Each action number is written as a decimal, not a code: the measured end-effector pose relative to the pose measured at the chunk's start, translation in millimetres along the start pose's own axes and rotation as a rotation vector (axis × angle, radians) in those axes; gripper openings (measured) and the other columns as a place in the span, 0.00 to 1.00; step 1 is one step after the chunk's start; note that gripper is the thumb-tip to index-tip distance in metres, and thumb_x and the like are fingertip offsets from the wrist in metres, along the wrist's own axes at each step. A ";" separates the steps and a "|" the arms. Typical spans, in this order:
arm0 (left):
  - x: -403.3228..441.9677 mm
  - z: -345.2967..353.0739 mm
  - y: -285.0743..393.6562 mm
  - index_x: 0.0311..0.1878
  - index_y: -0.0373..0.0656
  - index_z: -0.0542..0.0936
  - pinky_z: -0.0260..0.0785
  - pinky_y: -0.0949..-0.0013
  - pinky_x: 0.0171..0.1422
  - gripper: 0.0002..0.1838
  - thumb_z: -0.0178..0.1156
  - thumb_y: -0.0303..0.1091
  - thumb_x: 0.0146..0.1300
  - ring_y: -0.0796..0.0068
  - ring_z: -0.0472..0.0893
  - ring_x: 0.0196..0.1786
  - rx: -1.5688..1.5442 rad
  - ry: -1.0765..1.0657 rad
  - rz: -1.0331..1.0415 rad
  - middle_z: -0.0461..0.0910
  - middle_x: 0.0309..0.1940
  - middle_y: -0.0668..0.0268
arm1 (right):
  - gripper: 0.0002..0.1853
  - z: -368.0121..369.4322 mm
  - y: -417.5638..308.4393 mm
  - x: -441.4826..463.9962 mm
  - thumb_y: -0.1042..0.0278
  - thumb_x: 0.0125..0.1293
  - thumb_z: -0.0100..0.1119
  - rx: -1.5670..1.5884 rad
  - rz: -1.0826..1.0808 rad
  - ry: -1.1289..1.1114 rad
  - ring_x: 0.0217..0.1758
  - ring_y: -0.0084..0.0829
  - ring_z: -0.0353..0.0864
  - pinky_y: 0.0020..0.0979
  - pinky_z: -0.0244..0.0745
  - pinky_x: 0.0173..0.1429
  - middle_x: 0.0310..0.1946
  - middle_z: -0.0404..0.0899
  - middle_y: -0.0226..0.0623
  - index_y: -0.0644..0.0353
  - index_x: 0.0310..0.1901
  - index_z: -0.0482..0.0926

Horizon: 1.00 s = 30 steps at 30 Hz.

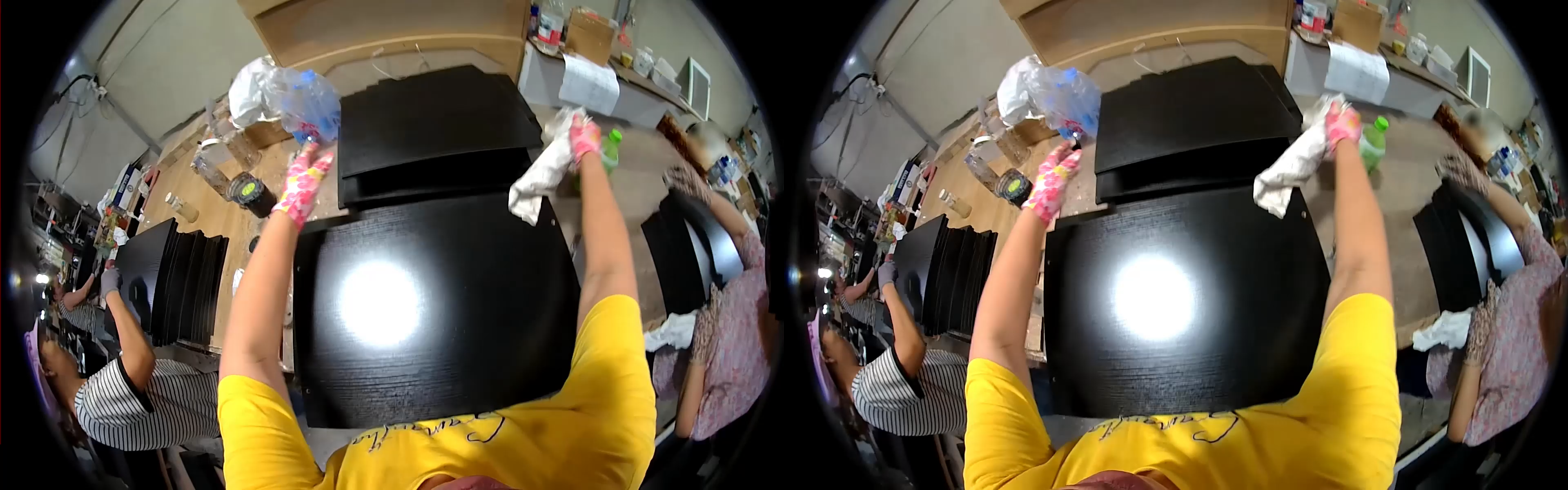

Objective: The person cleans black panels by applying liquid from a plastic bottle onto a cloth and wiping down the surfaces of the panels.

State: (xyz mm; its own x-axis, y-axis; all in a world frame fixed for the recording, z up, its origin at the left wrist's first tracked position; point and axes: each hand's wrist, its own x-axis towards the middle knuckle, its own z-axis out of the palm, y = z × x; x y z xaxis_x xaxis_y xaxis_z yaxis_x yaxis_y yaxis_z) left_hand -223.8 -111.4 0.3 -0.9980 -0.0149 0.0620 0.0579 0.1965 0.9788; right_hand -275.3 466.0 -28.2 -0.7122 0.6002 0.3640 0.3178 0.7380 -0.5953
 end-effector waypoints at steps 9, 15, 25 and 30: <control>-267.6 -38.3 38.3 0.61 0.39 0.77 0.67 0.55 0.67 0.25 0.68 0.36 0.61 0.54 0.76 0.61 0.503 -0.536 0.876 0.78 0.57 0.54 | 0.23 -84.2 -33.9 -156.2 0.61 0.71 0.52 -0.298 -0.885 -0.447 0.66 0.44 0.73 0.38 0.68 0.68 0.64 0.74 0.46 0.59 0.65 0.73; -331.9 -28.0 7.1 0.54 0.46 0.79 0.64 0.49 0.68 0.32 0.75 0.52 0.49 0.55 0.73 0.65 0.545 -0.561 0.875 0.76 0.59 0.58 | 0.32 -107.0 -177.7 -335.0 0.46 0.71 0.45 -0.544 -0.660 -0.612 0.75 0.50 0.58 0.46 0.52 0.77 0.72 0.61 0.45 0.50 0.73 0.62; -352.8 -43.4 -26.3 0.44 0.48 0.84 0.78 0.67 0.37 0.19 0.67 0.26 0.44 0.68 0.86 0.41 0.252 -0.475 1.059 0.85 0.45 0.65 | 0.19 -102.1 -144.3 -346.6 0.65 0.66 0.49 -0.399 -0.861 -0.346 0.61 0.47 0.76 0.43 0.69 0.67 0.59 0.77 0.38 0.50 0.58 0.77; -353.1 -42.5 -23.9 0.46 0.48 0.85 0.79 0.67 0.43 0.15 0.64 0.27 0.52 0.68 0.86 0.44 0.241 -0.463 1.024 0.86 0.46 0.66 | 0.33 -41.6 -183.7 -339.1 0.40 0.70 0.45 -0.618 -0.608 -0.307 0.74 0.44 0.63 0.43 0.55 0.76 0.70 0.66 0.44 0.55 0.68 0.70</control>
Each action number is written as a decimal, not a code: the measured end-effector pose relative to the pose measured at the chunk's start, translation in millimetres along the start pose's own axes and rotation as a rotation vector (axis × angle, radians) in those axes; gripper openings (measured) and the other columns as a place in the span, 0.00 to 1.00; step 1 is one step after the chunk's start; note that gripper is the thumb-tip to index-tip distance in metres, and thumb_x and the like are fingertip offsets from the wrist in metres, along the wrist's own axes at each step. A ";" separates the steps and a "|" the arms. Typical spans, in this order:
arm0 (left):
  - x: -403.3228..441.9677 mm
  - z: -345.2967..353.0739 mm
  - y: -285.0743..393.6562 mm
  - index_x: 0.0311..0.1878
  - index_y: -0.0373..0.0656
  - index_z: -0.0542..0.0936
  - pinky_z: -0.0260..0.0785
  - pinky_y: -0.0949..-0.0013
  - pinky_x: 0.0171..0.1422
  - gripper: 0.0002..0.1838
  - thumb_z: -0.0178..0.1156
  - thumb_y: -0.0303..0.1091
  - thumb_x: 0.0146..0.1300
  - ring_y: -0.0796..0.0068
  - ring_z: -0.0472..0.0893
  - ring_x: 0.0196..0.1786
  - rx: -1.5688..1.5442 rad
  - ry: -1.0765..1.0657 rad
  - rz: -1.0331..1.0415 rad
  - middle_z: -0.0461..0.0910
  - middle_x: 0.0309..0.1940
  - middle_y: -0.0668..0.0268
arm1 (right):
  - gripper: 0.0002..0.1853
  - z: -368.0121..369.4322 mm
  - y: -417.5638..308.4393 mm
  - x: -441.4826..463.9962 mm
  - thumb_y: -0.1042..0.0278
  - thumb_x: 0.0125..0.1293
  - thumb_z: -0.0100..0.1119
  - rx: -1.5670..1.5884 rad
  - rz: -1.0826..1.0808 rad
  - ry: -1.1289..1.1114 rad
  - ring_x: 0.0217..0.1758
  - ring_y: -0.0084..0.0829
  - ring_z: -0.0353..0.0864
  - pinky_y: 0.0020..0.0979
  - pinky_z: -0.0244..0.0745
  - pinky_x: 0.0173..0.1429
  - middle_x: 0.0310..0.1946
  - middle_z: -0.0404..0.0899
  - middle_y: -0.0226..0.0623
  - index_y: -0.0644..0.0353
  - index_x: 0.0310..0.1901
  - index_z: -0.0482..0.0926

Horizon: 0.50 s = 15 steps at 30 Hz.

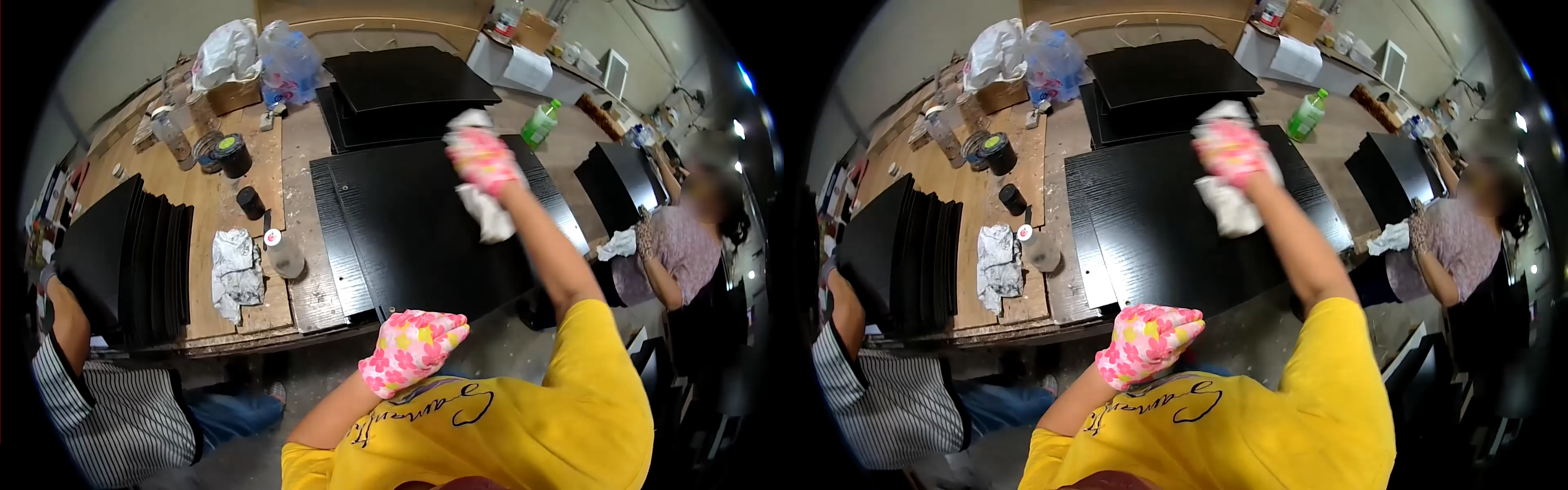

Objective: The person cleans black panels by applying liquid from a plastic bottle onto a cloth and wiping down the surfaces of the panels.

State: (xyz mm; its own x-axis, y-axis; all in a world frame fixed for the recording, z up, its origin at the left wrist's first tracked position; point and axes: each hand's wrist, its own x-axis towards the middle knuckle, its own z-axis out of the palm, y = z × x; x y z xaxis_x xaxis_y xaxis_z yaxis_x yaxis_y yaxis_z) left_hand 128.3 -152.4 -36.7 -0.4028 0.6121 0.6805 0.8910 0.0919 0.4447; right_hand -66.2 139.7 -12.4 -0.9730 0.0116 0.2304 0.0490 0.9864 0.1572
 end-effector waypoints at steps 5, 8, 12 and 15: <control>2.1 4.1 0.7 0.44 0.52 0.83 0.77 0.67 0.34 0.17 0.71 0.30 0.48 0.68 0.86 0.36 0.096 0.079 -0.002 0.86 0.39 0.69 | 0.29 -39.5 -149.4 -60.6 0.48 0.71 0.47 0.304 -0.597 0.234 0.75 0.42 0.61 0.43 0.51 0.78 0.70 0.66 0.44 0.54 0.68 0.67; -0.3 2.4 4.1 0.43 0.50 0.84 0.78 0.68 0.37 0.15 0.71 0.31 0.50 0.67 0.86 0.37 0.011 0.031 -0.077 0.86 0.40 0.68 | 0.23 -39.9 -47.8 -32.2 0.56 0.70 0.46 0.184 -0.344 0.013 0.66 0.49 0.71 0.43 0.64 0.71 0.63 0.72 0.49 0.57 0.62 0.72; -1.1 5.8 7.5 0.41 0.49 0.85 0.78 0.68 0.38 0.13 0.72 0.32 0.51 0.67 0.86 0.37 0.038 0.110 -0.103 0.86 0.40 0.67 | 0.31 5.4 75.7 7.2 0.50 0.75 0.32 0.107 0.140 -0.105 0.80 0.41 0.50 0.37 0.41 0.82 0.77 0.52 0.42 0.55 0.74 0.59; 3.2 2.8 8.4 0.40 0.49 0.85 0.77 0.66 0.38 0.12 0.71 0.33 0.51 0.67 0.85 0.38 0.058 0.127 -0.130 0.86 0.40 0.67 | 0.31 -17.4 -23.5 17.5 0.46 0.73 0.37 0.190 -0.060 -0.141 0.78 0.44 0.56 0.41 0.46 0.80 0.72 0.62 0.44 0.56 0.70 0.66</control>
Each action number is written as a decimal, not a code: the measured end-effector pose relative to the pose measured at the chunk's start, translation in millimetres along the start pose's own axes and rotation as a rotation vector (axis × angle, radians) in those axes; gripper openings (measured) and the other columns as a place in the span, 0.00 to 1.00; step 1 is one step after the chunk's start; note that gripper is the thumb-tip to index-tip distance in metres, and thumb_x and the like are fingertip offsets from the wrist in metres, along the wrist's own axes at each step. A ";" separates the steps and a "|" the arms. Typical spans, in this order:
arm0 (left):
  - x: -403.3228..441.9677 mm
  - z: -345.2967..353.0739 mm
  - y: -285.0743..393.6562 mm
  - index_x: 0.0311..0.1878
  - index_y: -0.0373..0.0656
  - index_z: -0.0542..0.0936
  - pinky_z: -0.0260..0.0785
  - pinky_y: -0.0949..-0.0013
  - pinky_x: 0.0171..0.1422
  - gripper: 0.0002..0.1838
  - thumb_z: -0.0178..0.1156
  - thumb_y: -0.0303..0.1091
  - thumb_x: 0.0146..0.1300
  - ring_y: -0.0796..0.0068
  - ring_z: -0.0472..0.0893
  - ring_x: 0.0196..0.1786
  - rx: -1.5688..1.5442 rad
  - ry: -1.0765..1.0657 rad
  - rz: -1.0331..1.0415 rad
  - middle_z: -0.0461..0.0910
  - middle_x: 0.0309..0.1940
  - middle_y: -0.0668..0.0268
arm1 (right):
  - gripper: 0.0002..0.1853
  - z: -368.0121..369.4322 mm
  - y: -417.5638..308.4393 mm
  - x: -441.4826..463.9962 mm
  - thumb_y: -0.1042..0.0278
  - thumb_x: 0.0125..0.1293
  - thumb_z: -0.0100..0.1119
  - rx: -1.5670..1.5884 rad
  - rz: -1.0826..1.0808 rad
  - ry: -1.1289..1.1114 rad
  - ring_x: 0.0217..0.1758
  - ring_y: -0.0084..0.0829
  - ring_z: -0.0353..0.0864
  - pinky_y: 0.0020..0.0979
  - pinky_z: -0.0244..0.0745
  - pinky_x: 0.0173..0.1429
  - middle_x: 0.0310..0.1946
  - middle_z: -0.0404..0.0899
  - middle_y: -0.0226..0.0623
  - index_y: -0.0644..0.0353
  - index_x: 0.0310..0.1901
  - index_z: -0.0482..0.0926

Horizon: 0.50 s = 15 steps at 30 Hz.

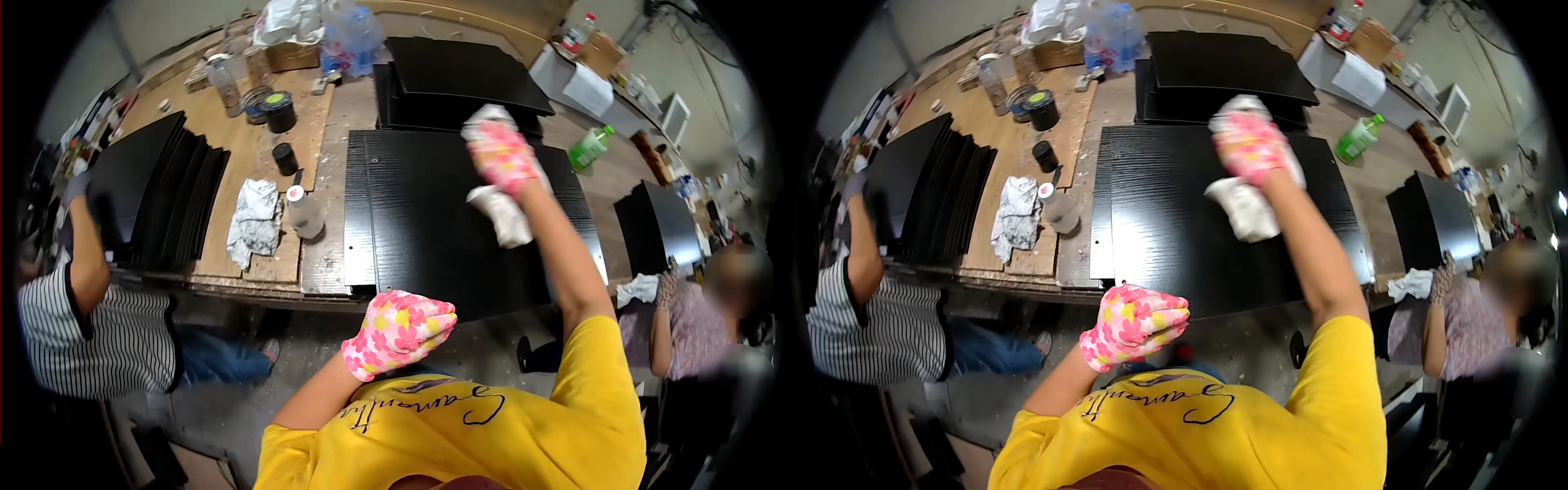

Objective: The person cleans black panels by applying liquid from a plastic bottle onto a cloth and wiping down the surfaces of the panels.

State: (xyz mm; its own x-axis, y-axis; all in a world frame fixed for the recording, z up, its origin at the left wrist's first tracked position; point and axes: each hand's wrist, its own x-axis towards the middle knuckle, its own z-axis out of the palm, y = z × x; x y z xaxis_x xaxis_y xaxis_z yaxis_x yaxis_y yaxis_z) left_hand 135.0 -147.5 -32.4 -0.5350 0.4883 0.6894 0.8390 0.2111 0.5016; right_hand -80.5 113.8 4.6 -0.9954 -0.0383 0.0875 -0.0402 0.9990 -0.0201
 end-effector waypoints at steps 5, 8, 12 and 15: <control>0.9 -0.2 6.7 0.41 0.51 0.84 0.75 0.64 0.40 0.13 0.72 0.37 0.51 0.64 0.84 0.38 0.003 -0.083 -0.083 0.85 0.39 0.66 | 0.30 -1.4 -127.7 -97.0 0.48 0.72 0.45 0.195 -0.926 0.141 0.76 0.44 0.57 0.42 0.48 0.79 0.73 0.60 0.46 0.53 0.71 0.65; -15.9 7.4 17.7 0.44 0.49 0.83 0.75 0.63 0.45 0.17 0.74 0.32 0.49 0.66 0.85 0.44 0.195 0.139 -0.032 0.84 0.45 0.66 | 0.29 1.4 -66.2 -127.5 0.49 0.74 0.40 0.170 -1.053 0.045 0.79 0.43 0.53 0.44 0.44 0.81 0.73 0.61 0.46 0.55 0.71 0.63; -43.0 15.7 33.1 0.46 0.44 0.82 0.73 0.54 0.56 0.22 0.77 0.33 0.45 0.54 0.79 0.56 0.516 0.330 -0.126 0.81 0.50 0.60 | 0.29 -0.8 53.4 -42.6 0.53 0.71 0.45 -0.007 -0.495 0.049 0.76 0.46 0.59 0.43 0.51 0.78 0.71 0.63 0.47 0.59 0.70 0.65; -50.6 21.7 30.9 0.70 0.42 0.64 0.58 0.47 0.73 0.54 0.78 0.55 0.43 0.45 0.60 0.73 0.598 0.506 -0.370 0.56 0.73 0.48 | 0.24 -4.6 21.9 -21.9 0.57 0.71 0.45 -0.020 -0.338 0.160 0.69 0.46 0.68 0.40 0.60 0.74 0.65 0.71 0.49 0.61 0.64 0.71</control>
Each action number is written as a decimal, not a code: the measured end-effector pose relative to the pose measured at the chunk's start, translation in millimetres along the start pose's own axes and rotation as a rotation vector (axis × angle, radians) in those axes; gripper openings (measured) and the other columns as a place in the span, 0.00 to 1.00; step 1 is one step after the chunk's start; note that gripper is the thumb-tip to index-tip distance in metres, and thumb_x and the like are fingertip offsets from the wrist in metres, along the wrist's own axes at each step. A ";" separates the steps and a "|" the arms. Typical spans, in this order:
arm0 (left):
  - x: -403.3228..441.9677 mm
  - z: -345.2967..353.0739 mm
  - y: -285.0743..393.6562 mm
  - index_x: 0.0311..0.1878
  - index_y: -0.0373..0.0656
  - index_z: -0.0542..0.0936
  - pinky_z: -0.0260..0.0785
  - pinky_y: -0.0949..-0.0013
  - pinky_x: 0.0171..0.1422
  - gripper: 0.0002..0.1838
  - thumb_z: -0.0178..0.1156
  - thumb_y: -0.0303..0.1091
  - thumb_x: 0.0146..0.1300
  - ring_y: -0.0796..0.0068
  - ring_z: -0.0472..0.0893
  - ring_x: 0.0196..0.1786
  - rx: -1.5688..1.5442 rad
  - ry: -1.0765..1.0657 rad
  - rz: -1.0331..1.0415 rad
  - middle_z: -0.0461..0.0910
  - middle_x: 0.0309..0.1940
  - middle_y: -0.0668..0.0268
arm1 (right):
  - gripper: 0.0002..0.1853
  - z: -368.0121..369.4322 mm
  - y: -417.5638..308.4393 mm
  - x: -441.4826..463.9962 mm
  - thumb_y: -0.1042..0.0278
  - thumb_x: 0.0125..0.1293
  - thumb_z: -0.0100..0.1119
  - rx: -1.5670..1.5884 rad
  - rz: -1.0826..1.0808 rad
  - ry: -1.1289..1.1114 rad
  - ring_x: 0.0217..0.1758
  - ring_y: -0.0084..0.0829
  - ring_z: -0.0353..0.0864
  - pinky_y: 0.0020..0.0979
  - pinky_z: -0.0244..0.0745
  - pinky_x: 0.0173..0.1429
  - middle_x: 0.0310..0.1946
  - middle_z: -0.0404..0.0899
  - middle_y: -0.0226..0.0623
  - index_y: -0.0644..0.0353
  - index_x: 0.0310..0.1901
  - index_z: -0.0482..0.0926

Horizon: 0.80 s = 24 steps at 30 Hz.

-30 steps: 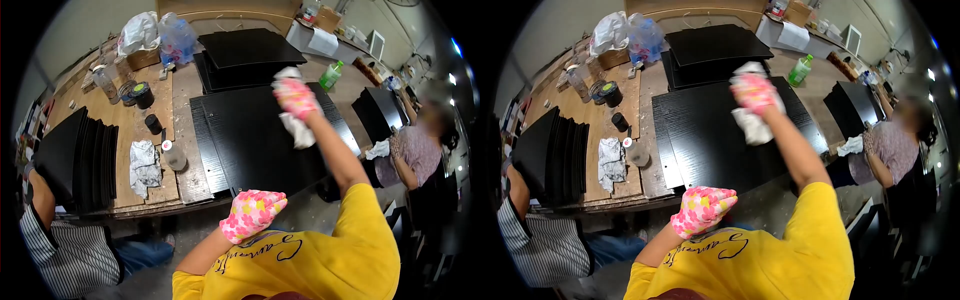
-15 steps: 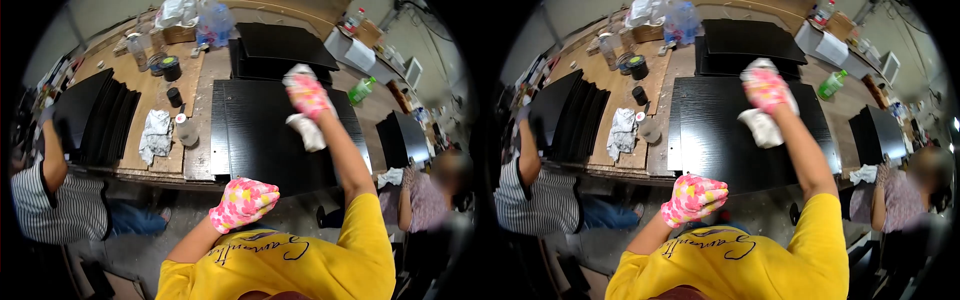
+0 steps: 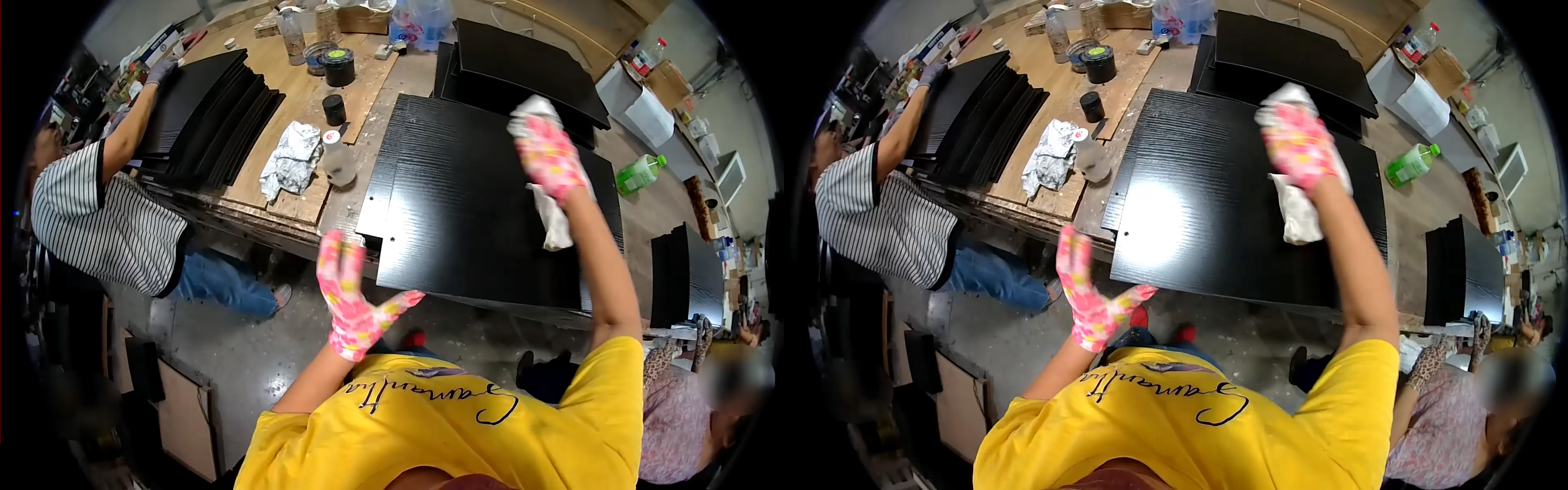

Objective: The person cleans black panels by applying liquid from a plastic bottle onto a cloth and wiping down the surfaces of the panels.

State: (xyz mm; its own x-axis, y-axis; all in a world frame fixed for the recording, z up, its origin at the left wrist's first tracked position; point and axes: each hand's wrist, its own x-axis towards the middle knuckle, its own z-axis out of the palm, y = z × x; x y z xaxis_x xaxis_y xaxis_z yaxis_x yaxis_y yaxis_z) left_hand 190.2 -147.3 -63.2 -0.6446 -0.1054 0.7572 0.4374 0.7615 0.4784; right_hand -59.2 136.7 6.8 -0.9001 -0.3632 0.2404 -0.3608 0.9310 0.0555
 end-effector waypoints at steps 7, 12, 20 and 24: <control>-13.5 15.6 -6.5 0.77 0.39 0.49 0.44 0.43 0.79 0.72 0.78 0.66 0.34 0.43 0.47 0.79 -0.052 0.193 -0.292 0.45 0.77 0.44 | 0.23 -53.1 -162.2 -132.2 0.56 0.62 0.56 0.554 -0.774 0.270 0.64 0.45 0.72 0.43 0.66 0.67 0.59 0.74 0.43 0.53 0.58 0.75; 13.9 7.5 14.9 0.72 0.45 0.64 0.51 0.49 0.78 0.46 0.75 0.47 0.53 0.47 0.56 0.77 -0.030 -0.157 0.099 0.57 0.75 0.51 | 0.22 -48.9 -11.4 -179.1 0.57 0.65 0.52 0.395 -0.189 0.128 0.66 0.47 0.70 0.45 0.61 0.72 0.60 0.74 0.46 0.56 0.58 0.74; 19.7 10.5 16.7 0.68 0.41 0.71 0.55 0.53 0.76 0.34 0.69 0.40 0.60 0.50 0.64 0.74 -0.018 -0.338 0.182 0.68 0.70 0.53 | 0.20 -38.9 -55.8 -177.1 0.57 0.63 0.53 0.113 -0.106 0.230 0.65 0.45 0.71 0.44 0.61 0.71 0.57 0.76 0.48 0.59 0.54 0.76; 13.6 5.7 4.5 0.68 0.40 0.70 0.56 0.50 0.75 0.36 0.69 0.45 0.59 0.47 0.66 0.72 0.068 -0.331 0.233 0.69 0.68 0.52 | 0.19 -62.7 -109.7 -168.6 0.59 0.62 0.54 0.478 -0.298 0.216 0.62 0.37 0.75 0.38 0.66 0.68 0.56 0.77 0.43 0.57 0.53 0.77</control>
State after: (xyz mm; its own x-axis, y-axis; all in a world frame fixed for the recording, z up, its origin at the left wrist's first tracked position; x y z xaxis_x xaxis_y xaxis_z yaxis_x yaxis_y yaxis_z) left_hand 179.8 -141.7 -53.2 -0.7048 0.2785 0.6524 0.5607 0.7821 0.2718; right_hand 147.5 98.1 21.0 -0.6919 -0.5435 0.4752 -0.7044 0.6527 -0.2790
